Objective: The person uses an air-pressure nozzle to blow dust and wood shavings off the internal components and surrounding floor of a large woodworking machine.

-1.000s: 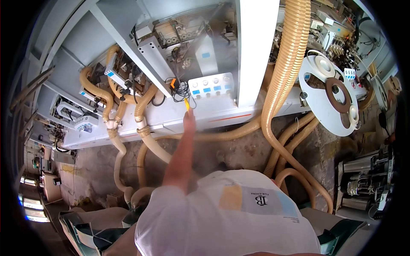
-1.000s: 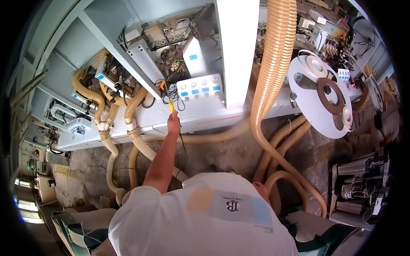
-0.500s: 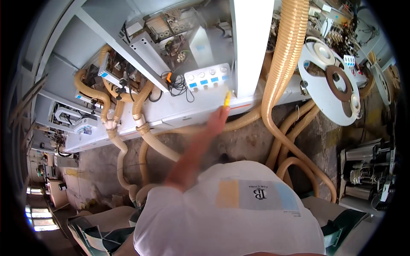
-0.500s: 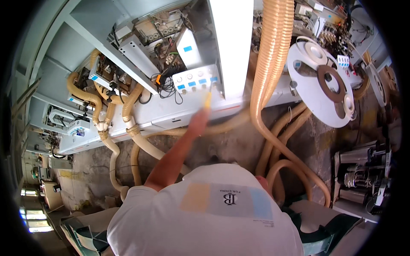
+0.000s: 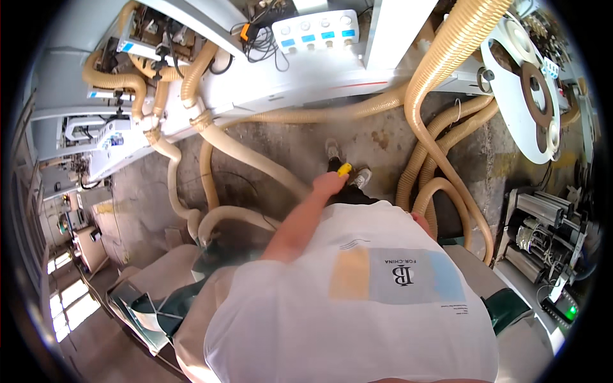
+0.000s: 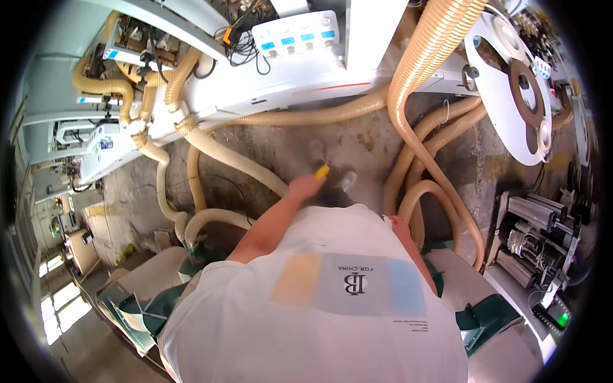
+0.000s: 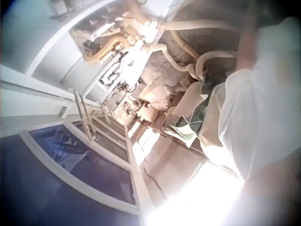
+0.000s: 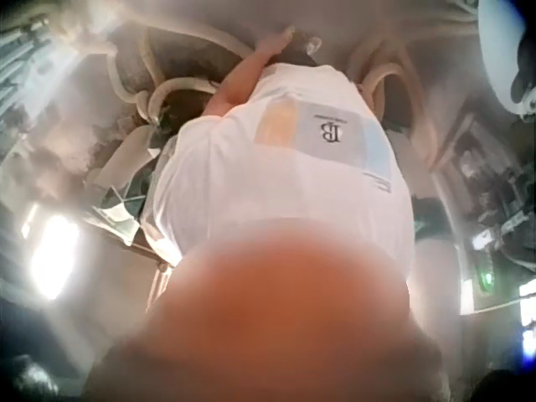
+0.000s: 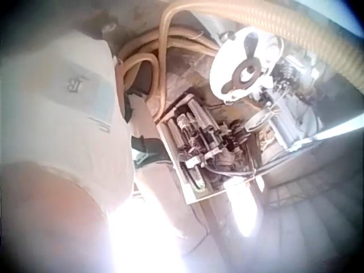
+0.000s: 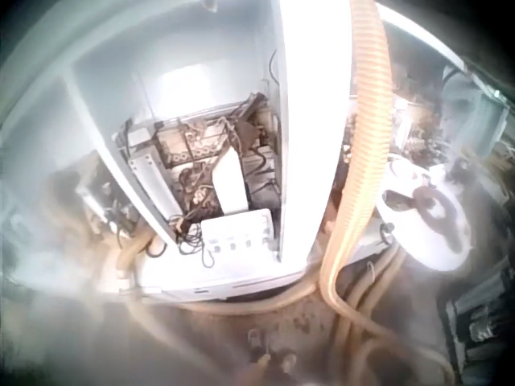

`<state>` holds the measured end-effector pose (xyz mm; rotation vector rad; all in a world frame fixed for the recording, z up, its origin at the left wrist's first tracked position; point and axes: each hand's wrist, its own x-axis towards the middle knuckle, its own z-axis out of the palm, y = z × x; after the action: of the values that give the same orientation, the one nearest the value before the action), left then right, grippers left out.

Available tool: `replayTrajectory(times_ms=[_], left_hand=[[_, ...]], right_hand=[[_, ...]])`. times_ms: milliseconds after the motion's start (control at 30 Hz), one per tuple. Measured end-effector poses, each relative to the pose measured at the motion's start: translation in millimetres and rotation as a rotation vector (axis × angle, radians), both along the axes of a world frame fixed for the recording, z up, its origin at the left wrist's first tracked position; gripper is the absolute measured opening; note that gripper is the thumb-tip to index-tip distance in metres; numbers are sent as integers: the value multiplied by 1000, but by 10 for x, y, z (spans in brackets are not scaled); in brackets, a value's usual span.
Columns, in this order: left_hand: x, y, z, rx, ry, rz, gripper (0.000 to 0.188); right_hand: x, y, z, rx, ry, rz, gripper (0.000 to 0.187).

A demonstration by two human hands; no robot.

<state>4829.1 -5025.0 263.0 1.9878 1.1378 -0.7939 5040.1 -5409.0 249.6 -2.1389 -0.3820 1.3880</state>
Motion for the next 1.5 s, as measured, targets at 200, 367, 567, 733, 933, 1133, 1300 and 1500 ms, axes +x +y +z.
replayTrajectory(times_ms=[200, 367, 567, 733, 933, 1133, 1300, 1500], left_hand=[[-679, 278, 233, 46, 38, 92, 64], [-764, 428, 1139, 123, 134, 371, 71], [-1852, -264, -61, -161, 18, 453, 74], [-2439, -928, 76, -330, 306, 503, 72], [-2829, -891, 271, -71, 312, 821, 71], [-2712, -31, 484, 256, 232, 1173, 69], [-2734, 405, 511, 354, 8, 1202, 69], [-3009, 579, 443, 285, -43, 1285, 69]], right_hand=[[221, 263, 323, -173, -58, 27, 36], [297, 370, 118, -7, -92, 93, 33], [298, 693, 332, 93, -31, 163, 31], [307, 416, -59, 164, -111, 357, 31], [363, 509, -309, 34, 121, 117, 32], [390, 1001, 17, 55, 34, 215, 29], [255, 1493, 204, 101, 103, 213, 26], [182, 1741, -153, 137, 51, 295, 29]])
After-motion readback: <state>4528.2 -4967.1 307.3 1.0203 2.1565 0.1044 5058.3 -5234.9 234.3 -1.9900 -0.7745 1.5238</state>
